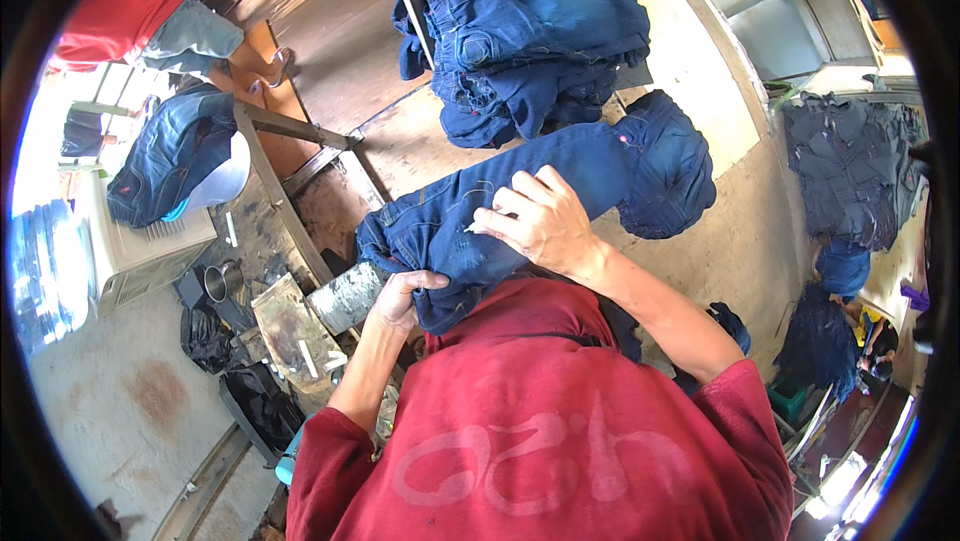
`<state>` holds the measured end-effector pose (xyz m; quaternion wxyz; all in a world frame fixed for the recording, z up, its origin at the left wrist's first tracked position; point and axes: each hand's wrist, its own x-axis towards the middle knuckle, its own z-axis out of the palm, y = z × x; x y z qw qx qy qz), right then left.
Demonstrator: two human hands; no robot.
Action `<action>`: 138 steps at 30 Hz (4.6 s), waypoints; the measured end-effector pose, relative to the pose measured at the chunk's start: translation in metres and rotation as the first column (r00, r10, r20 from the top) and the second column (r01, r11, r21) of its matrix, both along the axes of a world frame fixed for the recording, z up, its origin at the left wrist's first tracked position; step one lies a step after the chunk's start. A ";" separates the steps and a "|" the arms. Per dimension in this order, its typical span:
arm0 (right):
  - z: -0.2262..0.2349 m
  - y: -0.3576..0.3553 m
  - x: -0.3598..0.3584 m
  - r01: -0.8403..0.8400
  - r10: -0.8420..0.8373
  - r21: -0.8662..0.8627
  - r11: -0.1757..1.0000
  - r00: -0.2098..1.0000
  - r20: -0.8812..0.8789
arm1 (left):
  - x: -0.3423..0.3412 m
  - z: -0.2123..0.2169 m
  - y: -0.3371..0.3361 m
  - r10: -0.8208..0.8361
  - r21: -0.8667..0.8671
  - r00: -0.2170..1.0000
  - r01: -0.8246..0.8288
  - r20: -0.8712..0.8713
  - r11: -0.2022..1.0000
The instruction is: The person repeatedly picks up dark denim jeans from a pile, lays them flat on a table, and uses a white marker to draw lines on the fabric. They then place the marked jeans aside and repeat the process with the next item.
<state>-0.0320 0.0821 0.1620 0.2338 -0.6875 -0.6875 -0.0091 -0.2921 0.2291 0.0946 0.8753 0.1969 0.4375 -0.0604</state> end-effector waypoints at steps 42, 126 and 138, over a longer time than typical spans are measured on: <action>-0.134 -0.118 0.111 0.310 -0.331 -0.141 0.940 0.930 -0.159 | 0.122 -0.037 -0.104 -0.034 0.749 0.892 0.357 -0.451 -0.559; -0.170 -0.230 0.180 0.591 -0.485 -0.781 0.204 -0.632 -0.605 | 0.122 -0.009 -0.155 -0.153 0.418 0.984 0.179 -0.096 0.891; -0.102 -0.144 0.027 0.670 -0.649 -0.080 0.738 0.672 -0.356 | 0.270 -0.067 -0.099 0.346 -0.188 0.873 -0.297 0.343 0.936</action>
